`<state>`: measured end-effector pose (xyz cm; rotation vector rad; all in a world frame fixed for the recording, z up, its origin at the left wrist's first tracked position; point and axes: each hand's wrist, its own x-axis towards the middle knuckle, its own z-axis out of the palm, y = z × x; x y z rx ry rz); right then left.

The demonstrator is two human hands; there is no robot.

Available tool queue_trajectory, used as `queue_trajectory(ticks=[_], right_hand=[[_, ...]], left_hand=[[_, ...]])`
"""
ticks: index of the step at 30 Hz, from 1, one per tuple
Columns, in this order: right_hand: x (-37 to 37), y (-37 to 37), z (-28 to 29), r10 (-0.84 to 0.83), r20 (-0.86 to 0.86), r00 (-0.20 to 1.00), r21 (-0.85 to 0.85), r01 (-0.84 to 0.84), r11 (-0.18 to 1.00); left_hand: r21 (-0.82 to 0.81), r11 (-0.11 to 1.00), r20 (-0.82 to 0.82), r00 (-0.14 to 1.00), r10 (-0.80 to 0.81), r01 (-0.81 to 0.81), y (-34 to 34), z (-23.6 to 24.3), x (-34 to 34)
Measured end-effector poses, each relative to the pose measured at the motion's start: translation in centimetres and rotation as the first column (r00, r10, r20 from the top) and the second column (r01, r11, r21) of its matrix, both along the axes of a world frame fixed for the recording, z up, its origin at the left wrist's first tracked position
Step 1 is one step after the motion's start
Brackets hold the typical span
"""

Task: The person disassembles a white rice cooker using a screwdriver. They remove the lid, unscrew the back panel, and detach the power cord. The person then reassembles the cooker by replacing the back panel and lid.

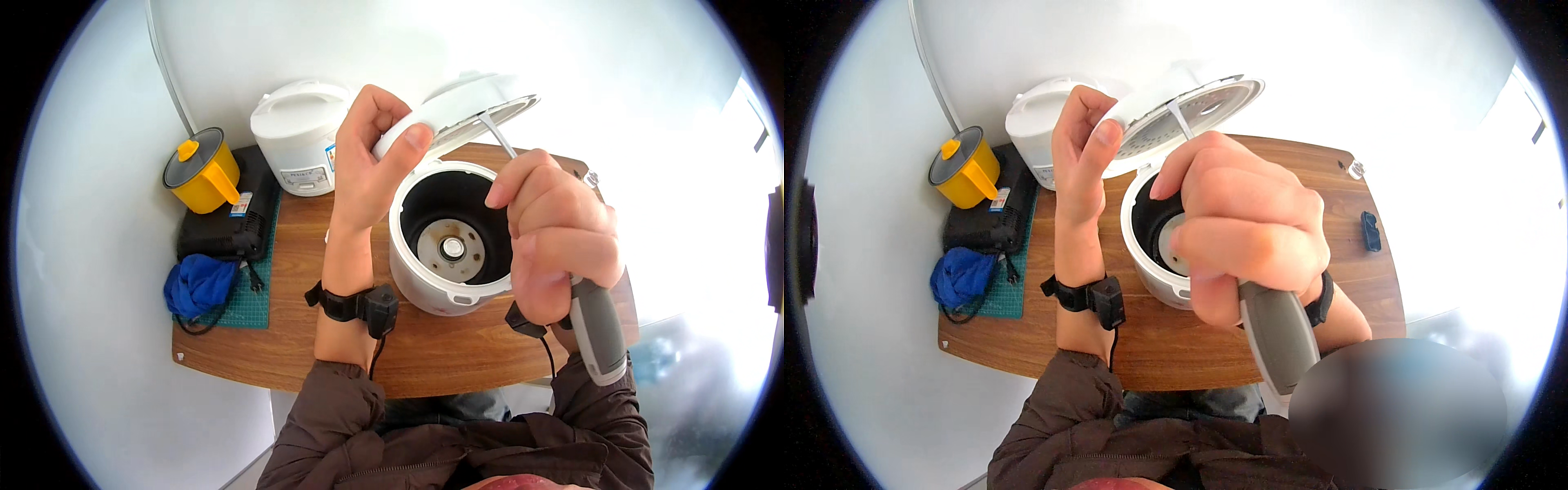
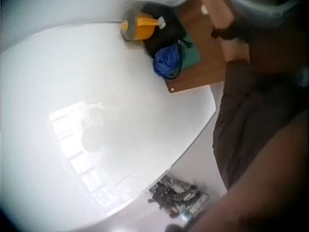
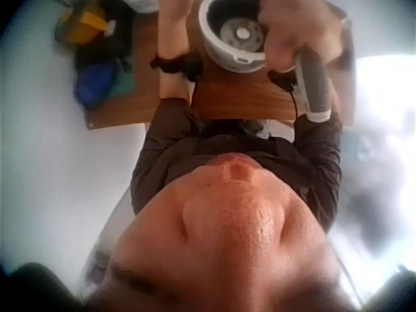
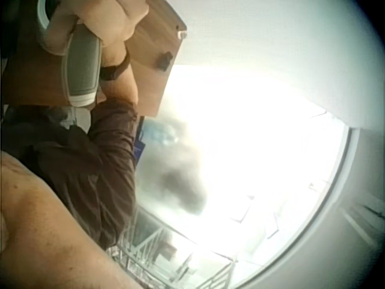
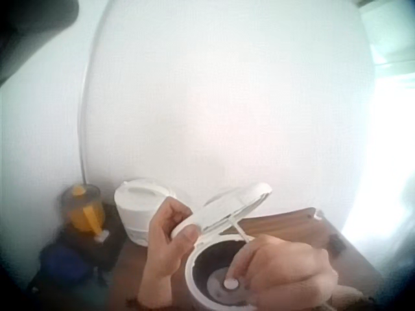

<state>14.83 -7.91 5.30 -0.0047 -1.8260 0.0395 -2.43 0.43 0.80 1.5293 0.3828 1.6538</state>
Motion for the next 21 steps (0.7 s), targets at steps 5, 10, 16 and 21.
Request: queue_trajectory(ticks=[5, 10, 16, 21], right_hand=[[-0.3, 0.6, -0.3, 0.071, -0.034, 0.997, -0.026, -0.072, 0.997], [0.0, 0.3, -0.8, 0.08, -0.018, 0.997, -0.064, -0.081, 0.995], [1.1, -0.3, 5.3, 0.098, -0.059, 0.993, -0.444, -0.114, 0.888], [0.0, -0.6, 8.2, -0.044, -0.215, 0.976, -0.715, -0.126, 0.687]], left_hand=[[0.066, 0.998, -0.005, 1.0, 0.025, -0.024, 0.5, -0.3, -0.4], [0.077, 0.996, -0.003, 0.999, 0.04, -0.04, 0.1, -0.3, -0.2], [0.082, 0.995, -0.077, 0.996, 0.053, -0.047, -0.1, -0.2, 0.5], [0.129, 0.986, -0.158, 0.979, 0.128, -0.108, -0.2, -0.3, 0.6]])
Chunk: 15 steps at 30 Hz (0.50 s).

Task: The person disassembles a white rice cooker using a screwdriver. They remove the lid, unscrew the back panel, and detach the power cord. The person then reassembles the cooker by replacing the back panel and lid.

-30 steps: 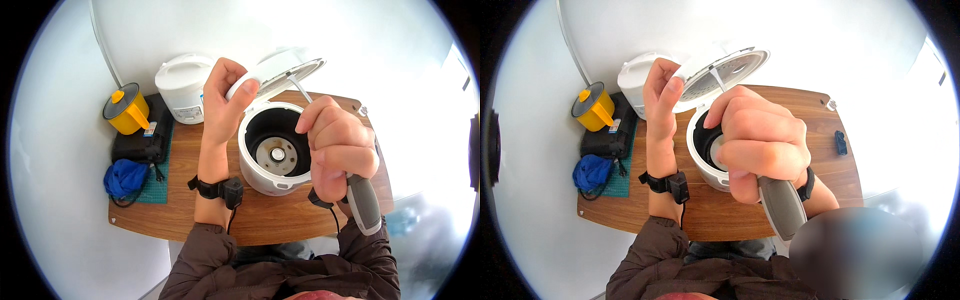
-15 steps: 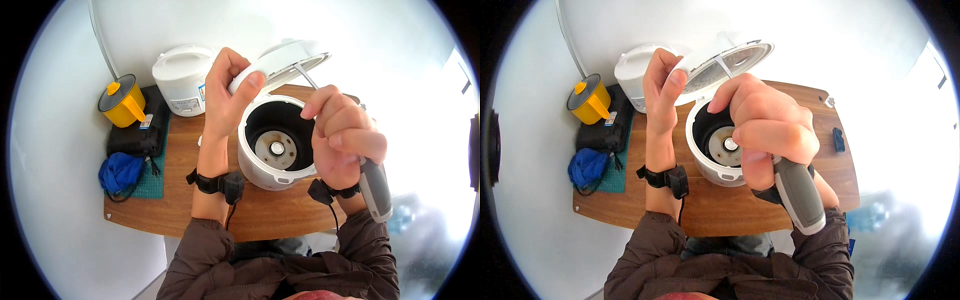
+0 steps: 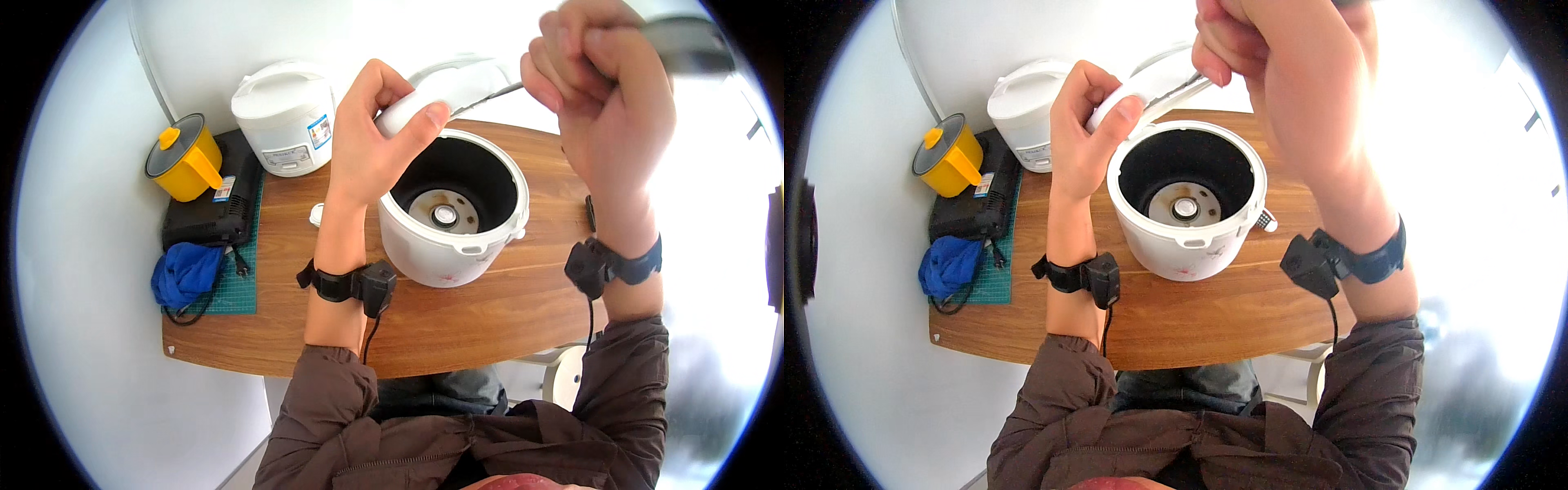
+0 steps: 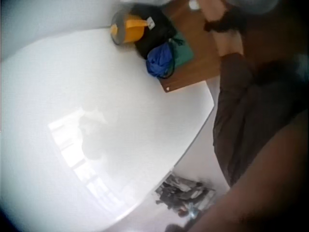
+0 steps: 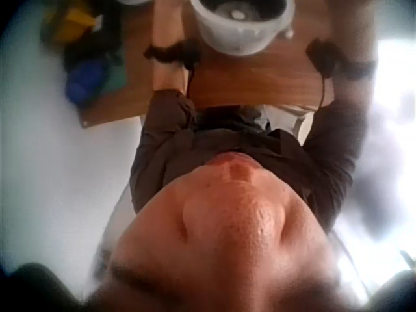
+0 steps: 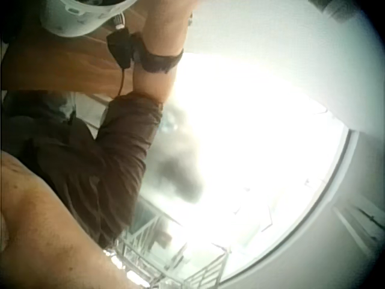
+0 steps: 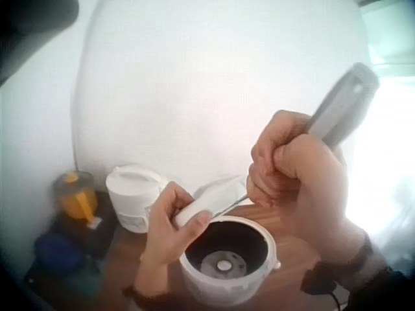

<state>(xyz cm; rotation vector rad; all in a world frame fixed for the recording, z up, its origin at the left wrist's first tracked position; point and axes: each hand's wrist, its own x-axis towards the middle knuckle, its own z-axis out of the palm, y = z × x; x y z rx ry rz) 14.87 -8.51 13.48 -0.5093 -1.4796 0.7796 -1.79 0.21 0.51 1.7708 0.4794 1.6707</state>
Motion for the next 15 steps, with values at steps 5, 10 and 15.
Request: queue_trajectory(ticks=[5, 10, 15], right_hand=[[-0.4, -0.2, 2.2, -0.088, 0.012, 0.996, -0.221, 0.089, 0.971], [0.3, 0.7, 2.9, 0.006, 0.112, 0.994, -0.237, 0.021, 0.971], [1.2, 2.4, 3.5, 0.126, 0.178, 0.976, -0.252, -0.078, 0.965]], left_hand=[[-0.001, 1.0, -0.004, 1.0, 0.011, -0.011, -0.3, 0.0, 0.7], [-0.01, 1.0, -0.013, 1.0, 0.019, -0.019, -0.5, 0.3, 0.7], [-0.008, 1.0, -0.052, 0.998, 0.03, -0.03, -0.6, 0.2, 0.7]])
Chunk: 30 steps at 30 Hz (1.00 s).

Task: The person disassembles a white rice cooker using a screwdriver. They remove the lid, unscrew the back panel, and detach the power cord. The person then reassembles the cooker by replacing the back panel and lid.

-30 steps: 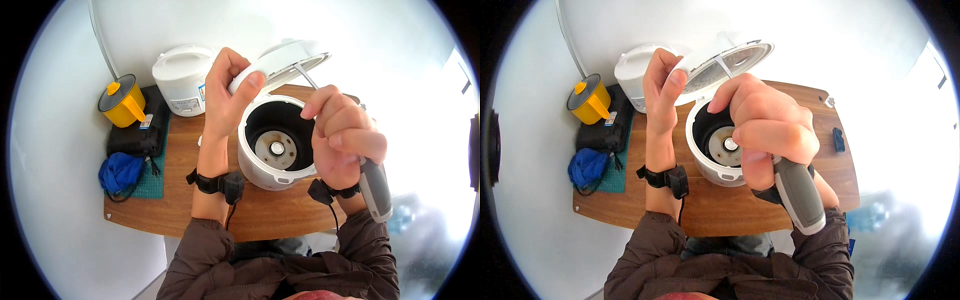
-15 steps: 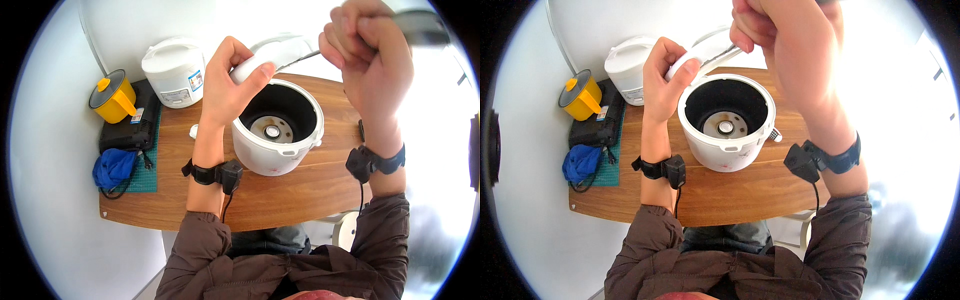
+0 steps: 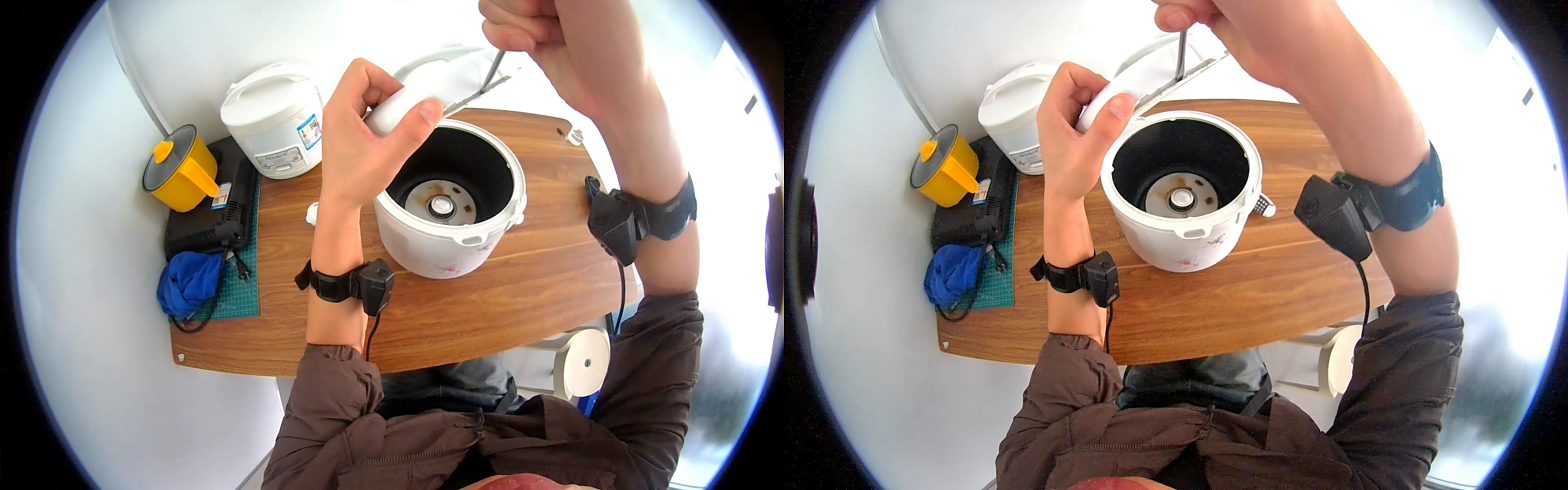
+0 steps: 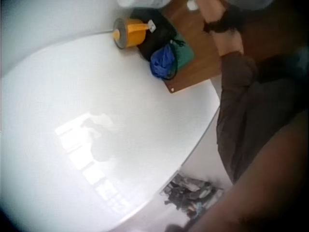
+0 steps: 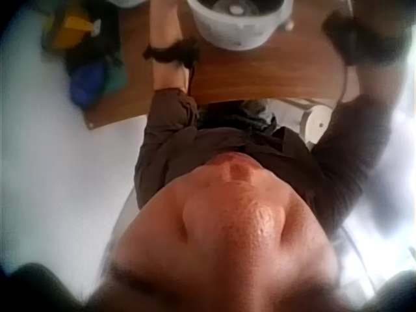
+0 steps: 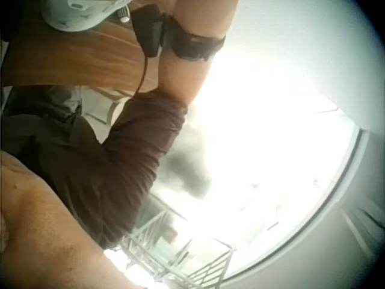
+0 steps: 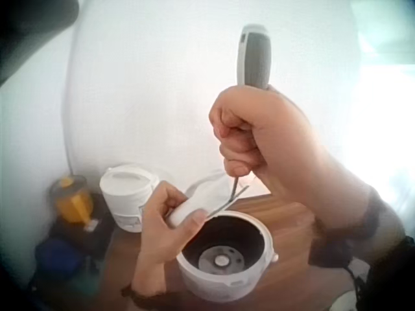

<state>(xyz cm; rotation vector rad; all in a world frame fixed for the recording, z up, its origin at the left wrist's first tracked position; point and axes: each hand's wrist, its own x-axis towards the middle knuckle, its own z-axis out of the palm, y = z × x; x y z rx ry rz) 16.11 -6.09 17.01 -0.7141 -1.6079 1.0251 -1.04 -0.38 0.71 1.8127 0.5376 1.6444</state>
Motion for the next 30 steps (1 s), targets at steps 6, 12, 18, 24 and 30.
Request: queue_trajectory(ticks=[6, 12, 18, 24, 30], right_hand=[[0.3, 1.0, 0.1, -0.037, 0.042, 0.998, -0.151, 0.043, 0.988], [0.8, -2.6, -0.9, 0.065, -0.184, 0.981, 0.206, -0.026, 0.978], [7.5, -1.7, -3.7, 0.192, -0.27, 0.943, 0.46, -0.048, 0.887], [6.7, 0.4, -7.6, -0.072, -0.722, 0.688, 0.207, 0.314, 0.927], [4.2, 0.4, -7.0, -0.516, -0.717, 0.469, -0.122, 0.644, 0.755]], left_hand=[[0.05, 0.998, 0.017, 0.999, 0.034, -0.035, 0.2, -0.2, 0.7], [-0.03, 0.995, 0.22, 0.972, -0.083, 0.091, 0.5, 0.2, -0.8], [-0.039, 0.995, 0.245, 0.966, -0.082, 0.094, 0.6, 0.5, -0.9], [-0.046, 0.99, 0.198, 0.973, -0.121, 0.133, 2.8, -1.3, -1.8], [0.001, 0.966, 0.117, 0.96, -0.255, 0.257, 4.8, -2.1, -2.7]])
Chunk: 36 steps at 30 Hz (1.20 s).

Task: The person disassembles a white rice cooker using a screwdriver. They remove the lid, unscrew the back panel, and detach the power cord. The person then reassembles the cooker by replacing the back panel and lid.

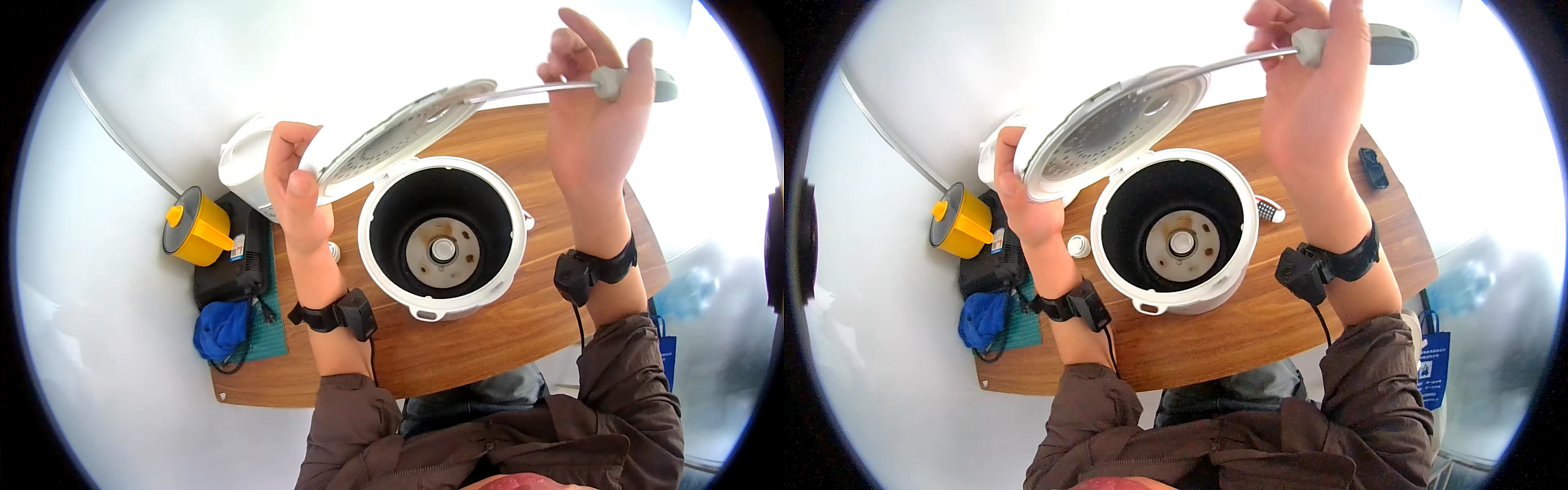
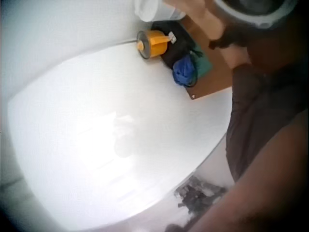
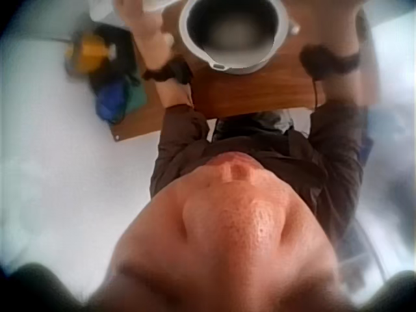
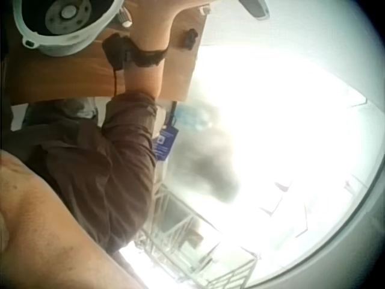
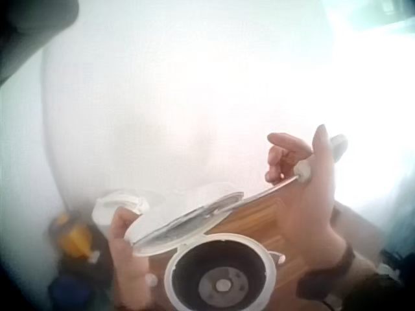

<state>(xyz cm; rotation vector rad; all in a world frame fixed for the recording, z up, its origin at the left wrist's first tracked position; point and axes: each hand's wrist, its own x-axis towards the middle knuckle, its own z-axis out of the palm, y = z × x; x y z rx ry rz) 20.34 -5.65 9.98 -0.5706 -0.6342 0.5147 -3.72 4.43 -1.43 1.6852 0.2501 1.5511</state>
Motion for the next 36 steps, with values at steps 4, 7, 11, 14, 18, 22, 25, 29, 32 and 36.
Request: queue_trajectory(ticks=[4, 7, 11, 14, 18, 22, 25, 29, 32, 36], right_hand=[[5.5, 1.2, -4.5, 0.084, 0.328, 0.941, 0.2, -0.156, 0.967], [6.5, 1.5, -5.1, -0.078, 0.276, 0.958, 0.2, 0.022, 0.979], [6.5, 2.2, -5.7, -0.338, 0.37, 0.865, 0.266, 0.25, 0.931], [7.3, 2.2, -6.2, -0.18, 0.407, 0.896, 0.107, 0.149, 0.983], [8.4, 2.8, -7.0, 0.112, 0.385, 0.916, 0.153, -0.183, 0.971], [8.8, 2.4, -6.6, -0.159, 0.521, 0.838, 0.274, 0.012, 0.962], [9.4, 2.4, -6.7, -0.104, 0.372, 0.922, 0.279, -0.005, 0.96], [8.3, 1.8, -5.8, -0.252, 0.224, 0.941, 0.218, 0.204, 0.954], [8.1, 2.1, -5.3, -0.367, 0.108, 0.924, 0.242, 0.333, 0.911], [7.9, 0.4, -3.3, -0.292, -0.073, 0.954, 0.07, 0.297, 0.952]], left_hand=[[-0.013, 0.999, -0.075, 0.996, 0.041, -0.042, 0.2, 1.0, -0.7], [0.071, 0.982, -0.206, 0.961, 0.186, -0.175, 0.8, 2.0, -1.1], [0.331, 0.825, -0.31, 0.773, 0.553, -0.458, -0.7, 4.3, -0.9], [0.488, 0.752, -0.31, 0.717, 0.624, -0.443, -2.3, 7.7, 1.6], [0.548, 0.761, -0.472, 0.623, 0.624, -0.347, -4.0, 10.4, 3.2], [0.622, 0.723, -0.524, 0.527, 0.669, -0.3, -4.8, 11.7, 4.1], [0.641, 0.734, -0.598, 0.455, 0.66, -0.223, -5.0, 13.0, 4.3], [0.557, 0.814, -0.688, 0.456, 0.564, -0.167, -5.7, 13.2, 5.6], [0.489, 0.856, -0.736, 0.446, 0.509, -0.169, -6.4, 13.3, 6.2], [0.345, 0.919, -0.818, 0.419, 0.394, -0.192, -7.1, 13.8, 6.5]])
